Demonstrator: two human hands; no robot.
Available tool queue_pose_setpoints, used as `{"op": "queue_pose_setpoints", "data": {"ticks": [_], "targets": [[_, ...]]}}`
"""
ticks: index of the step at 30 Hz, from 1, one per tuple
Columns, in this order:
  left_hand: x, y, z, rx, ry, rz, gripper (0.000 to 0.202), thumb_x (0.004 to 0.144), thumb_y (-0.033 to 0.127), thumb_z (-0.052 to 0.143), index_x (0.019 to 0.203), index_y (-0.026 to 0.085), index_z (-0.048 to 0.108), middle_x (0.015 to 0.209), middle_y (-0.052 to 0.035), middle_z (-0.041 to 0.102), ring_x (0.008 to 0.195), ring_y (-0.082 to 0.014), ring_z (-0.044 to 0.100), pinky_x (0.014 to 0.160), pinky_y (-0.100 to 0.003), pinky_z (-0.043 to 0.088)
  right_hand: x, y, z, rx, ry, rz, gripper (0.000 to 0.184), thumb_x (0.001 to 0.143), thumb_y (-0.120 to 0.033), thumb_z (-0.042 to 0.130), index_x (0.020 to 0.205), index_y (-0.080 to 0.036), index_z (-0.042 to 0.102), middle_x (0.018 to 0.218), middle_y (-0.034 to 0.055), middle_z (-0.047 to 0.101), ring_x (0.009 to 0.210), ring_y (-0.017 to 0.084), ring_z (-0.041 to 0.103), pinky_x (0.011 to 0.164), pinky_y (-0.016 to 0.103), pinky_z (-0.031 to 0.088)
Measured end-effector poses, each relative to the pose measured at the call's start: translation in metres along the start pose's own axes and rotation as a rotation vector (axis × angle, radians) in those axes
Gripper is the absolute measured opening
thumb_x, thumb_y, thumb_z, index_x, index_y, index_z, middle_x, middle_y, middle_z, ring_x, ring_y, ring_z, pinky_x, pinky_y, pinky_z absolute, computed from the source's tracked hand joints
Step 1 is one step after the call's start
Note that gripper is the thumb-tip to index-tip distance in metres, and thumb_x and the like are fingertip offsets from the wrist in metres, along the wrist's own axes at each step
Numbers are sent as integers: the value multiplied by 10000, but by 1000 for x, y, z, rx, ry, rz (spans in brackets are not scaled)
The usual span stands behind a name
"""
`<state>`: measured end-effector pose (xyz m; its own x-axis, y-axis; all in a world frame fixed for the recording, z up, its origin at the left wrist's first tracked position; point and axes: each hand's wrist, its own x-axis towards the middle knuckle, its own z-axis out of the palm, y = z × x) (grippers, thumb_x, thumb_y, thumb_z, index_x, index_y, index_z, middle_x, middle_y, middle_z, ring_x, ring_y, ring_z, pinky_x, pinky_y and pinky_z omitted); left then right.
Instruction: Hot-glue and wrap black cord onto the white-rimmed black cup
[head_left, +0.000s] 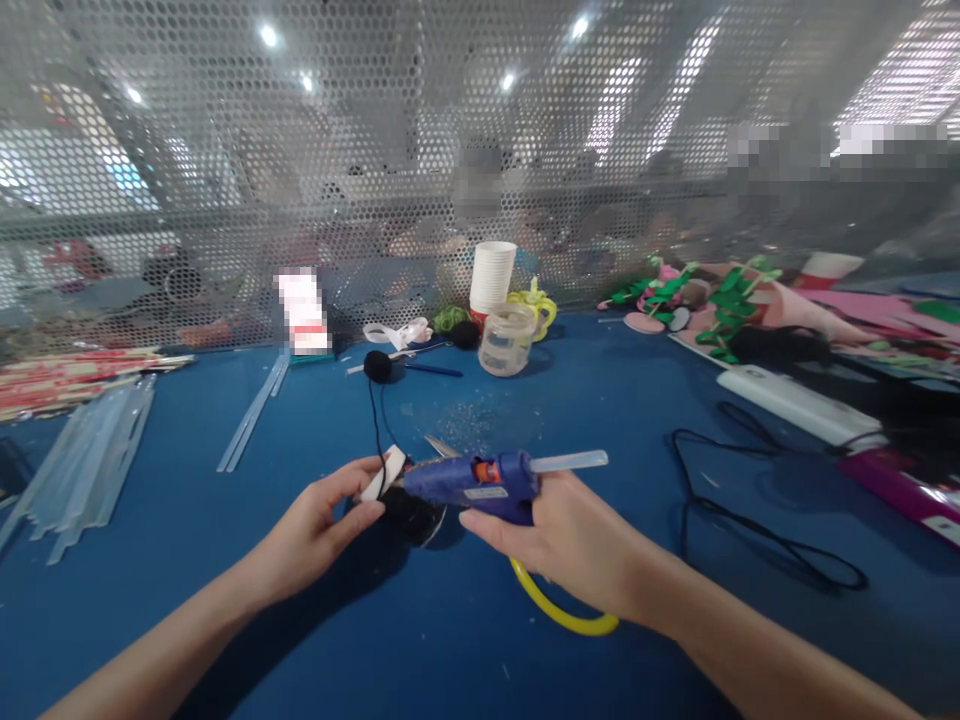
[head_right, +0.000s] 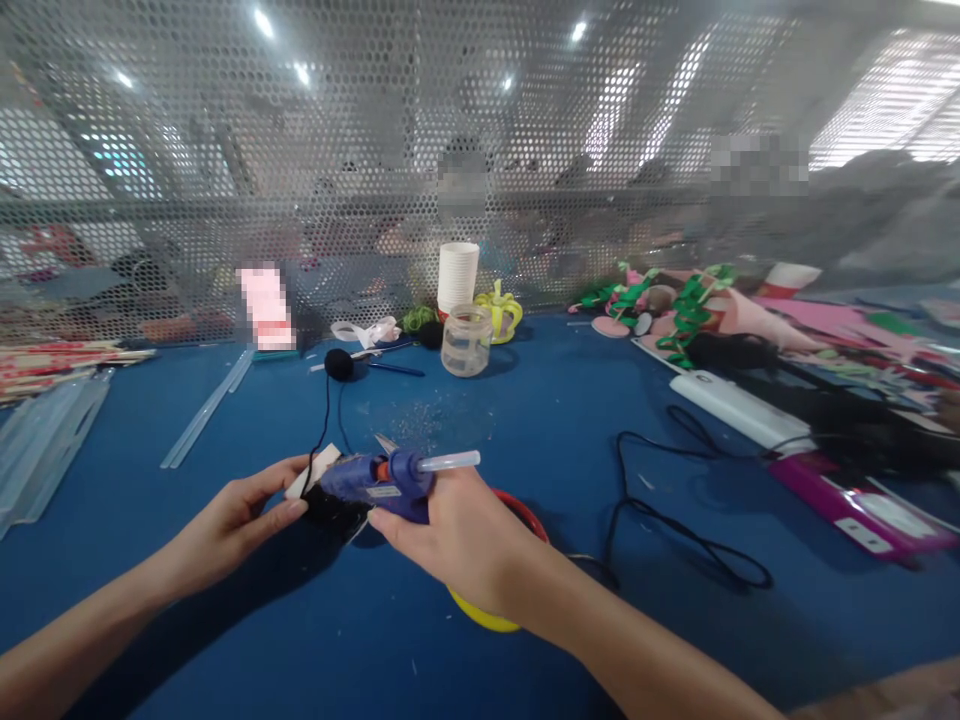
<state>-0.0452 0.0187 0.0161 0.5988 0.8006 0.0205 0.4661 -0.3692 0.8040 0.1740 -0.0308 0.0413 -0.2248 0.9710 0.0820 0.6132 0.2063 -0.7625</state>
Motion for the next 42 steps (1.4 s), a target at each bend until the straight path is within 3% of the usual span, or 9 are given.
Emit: {"op": "queue_pose_setpoints", "data": {"ticks": [3,10,17,25,27,30,34,39,42], "targets": [[0,1,1,9,13,4,179,803,297,414,726,160,499,1143,-92,504,1069,-206,442,908,-296,338,-1,-1,2,-1,2,-33,179,713,-326,504,771,-187,600,662,0,600,568,132,519,538,232,412],[-1,1,-1,31,4,14,185,798,308,421,708,161,489,1184,-90,481,1096,-211,425,913,-290,336,5,3,-7,54,-42,76,153,740,-305,481,703,-180,560,389,-67,413,375,86,404,421,207,353],[0,-1,-1,64,-9,16,200,797,324,412,759,157,516,1212,-103,459,1114,-216,412,915,-289,339,10,15,-7,77,-20,126,211,733,-359,480,652,-167,515,438,-51,452,371,74,401,367,201,311],[0,3,-2,51,4,32,183,799,301,409,711,164,494,1190,-100,480,1097,-230,428,900,-326,358,17,21,-7,181,-37,147,187,720,-329,492,648,-157,499,419,-48,464,361,73,431,388,198,362],[0,3,-2,65,4,42,177,803,289,402,715,165,494,1185,-103,482,1081,-226,443,891,-333,365,22,28,-10,232,18,161,163,703,-305,517,639,-162,473,387,-65,439,355,75,435,415,207,378],[-1,3,-1,111,11,63,171,807,278,398,719,167,493,1187,-111,476,1074,-216,449,886,-332,369,33,43,-13,264,177,216,157,669,-291,557,659,-154,480,471,-33,516,432,101,506,468,226,410],[-2,6,-2,201,19,114,169,817,242,376,732,159,497,1188,-130,462,1088,-201,435,895,-333,360,48,62,-14,69,243,302,181,725,-313,494,674,-141,511,646,52,611,568,132,575,508,225,429],[-5,11,-1,300,37,168,158,807,201,378,697,157,484,1191,-132,460,1097,-208,425,873,-352,383,61,77,-7,-155,225,369,268,758,-333,454,545,-172,485,490,46,567,463,154,560,489,262,408],[-6,11,1,376,50,217,146,803,176,375,694,160,471,1201,-124,458,1104,-220,417,910,-421,333,64,77,-5,-298,257,371,243,733,-278,507,518,-165,518,535,90,569,672,232,592,618,317,407]]}}
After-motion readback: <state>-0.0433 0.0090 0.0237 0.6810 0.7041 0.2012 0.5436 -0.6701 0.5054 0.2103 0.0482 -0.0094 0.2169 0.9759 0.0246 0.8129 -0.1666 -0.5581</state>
